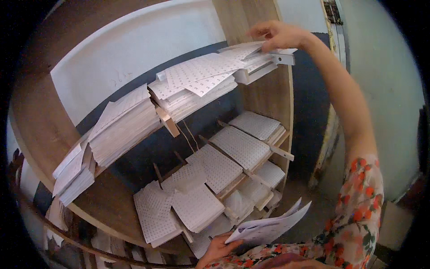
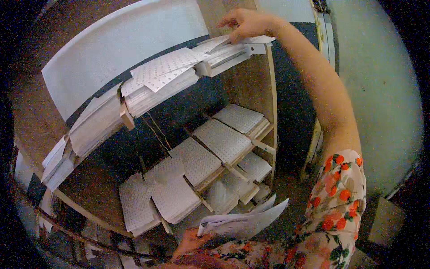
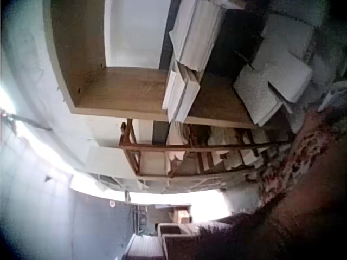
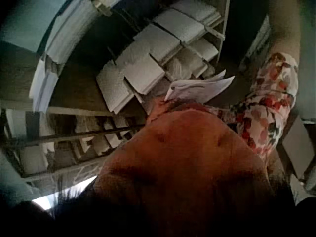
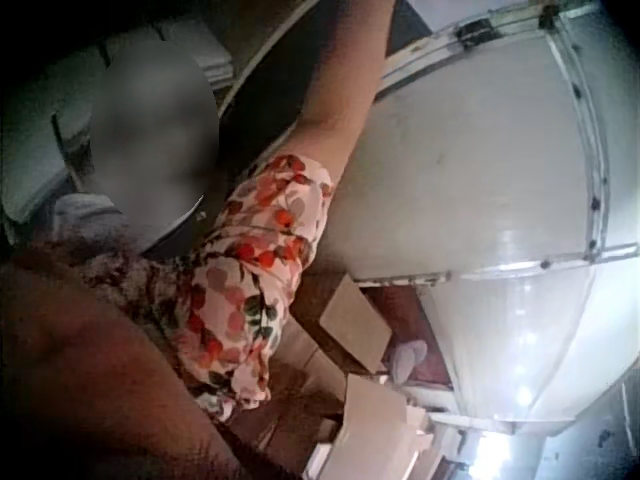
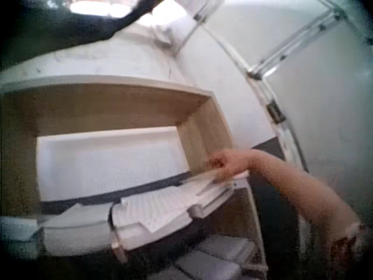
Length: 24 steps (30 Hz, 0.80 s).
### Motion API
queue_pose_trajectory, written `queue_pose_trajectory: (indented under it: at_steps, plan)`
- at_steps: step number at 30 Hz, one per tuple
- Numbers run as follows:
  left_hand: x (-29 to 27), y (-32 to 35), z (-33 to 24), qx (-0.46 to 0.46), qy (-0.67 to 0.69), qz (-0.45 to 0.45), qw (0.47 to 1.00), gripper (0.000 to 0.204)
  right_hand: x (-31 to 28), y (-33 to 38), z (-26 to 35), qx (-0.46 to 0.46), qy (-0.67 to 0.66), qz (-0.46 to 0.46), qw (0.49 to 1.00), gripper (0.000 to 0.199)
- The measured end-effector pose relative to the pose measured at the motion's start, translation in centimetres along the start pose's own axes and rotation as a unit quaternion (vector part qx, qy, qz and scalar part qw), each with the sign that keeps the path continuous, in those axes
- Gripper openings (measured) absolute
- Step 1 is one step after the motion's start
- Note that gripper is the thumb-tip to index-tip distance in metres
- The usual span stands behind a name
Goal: The person holds an instruction manual and walks through a warehouse, picking up sticker sheets from a shelf and comparing them to white furniture panels.
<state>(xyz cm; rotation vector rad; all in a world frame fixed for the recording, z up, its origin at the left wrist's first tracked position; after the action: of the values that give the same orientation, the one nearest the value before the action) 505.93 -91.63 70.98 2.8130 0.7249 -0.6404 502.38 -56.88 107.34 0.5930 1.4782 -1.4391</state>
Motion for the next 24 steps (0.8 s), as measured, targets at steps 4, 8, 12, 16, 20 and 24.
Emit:
queue_pose_trajectory:
  at_steps: [4,8,12,16,20,24]
  plan:
    - [0.9,-1.0,-1.2,0.002,-0.007,0.047,0.999,0.021,1.5,-2.0,1.7,0.023,0.057,0.111,0.992,0.043]
    - [1.7,-1.4,-0.6,0.015,0.037,0.038,0.998,0.018,0.8,-0.7,1.8,0.052,0.135,0.125,0.982,0.031]
    - [1.9,-1.9,-0.4,-0.008,0.032,0.032,0.999,0.020,0.6,4.3,2.2,-0.115,0.408,-0.127,0.897,0.026]
    - [1.9,-2.6,0.6,-0.032,0.013,0.011,0.999,0.024,3.5,10.8,4.9,-0.164,0.433,-0.301,0.834,0.025]
    - [2.3,-3.8,0.9,-0.066,-0.001,0.024,0.998,0.025,4.8,13.7,5.5,-0.162,0.461,-0.339,0.804,0.028]
    - [2.5,-4.9,-0.6,-0.115,0.028,0.054,0.991,0.028,5.1,15.3,5.6,-0.130,0.481,-0.332,0.801,0.029]
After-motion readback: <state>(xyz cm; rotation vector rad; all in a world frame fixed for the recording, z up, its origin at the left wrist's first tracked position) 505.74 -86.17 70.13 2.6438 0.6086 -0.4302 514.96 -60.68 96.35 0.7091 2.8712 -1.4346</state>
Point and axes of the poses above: each hand's wrist, its own y-axis away from the middle knuckle, its own x-axis out of the palm, z = x × y, the point moved 5 cm from there along -y, towards the middle knuckle, and after that the axes turned 11 degrees about z, right-handed, at the moved point
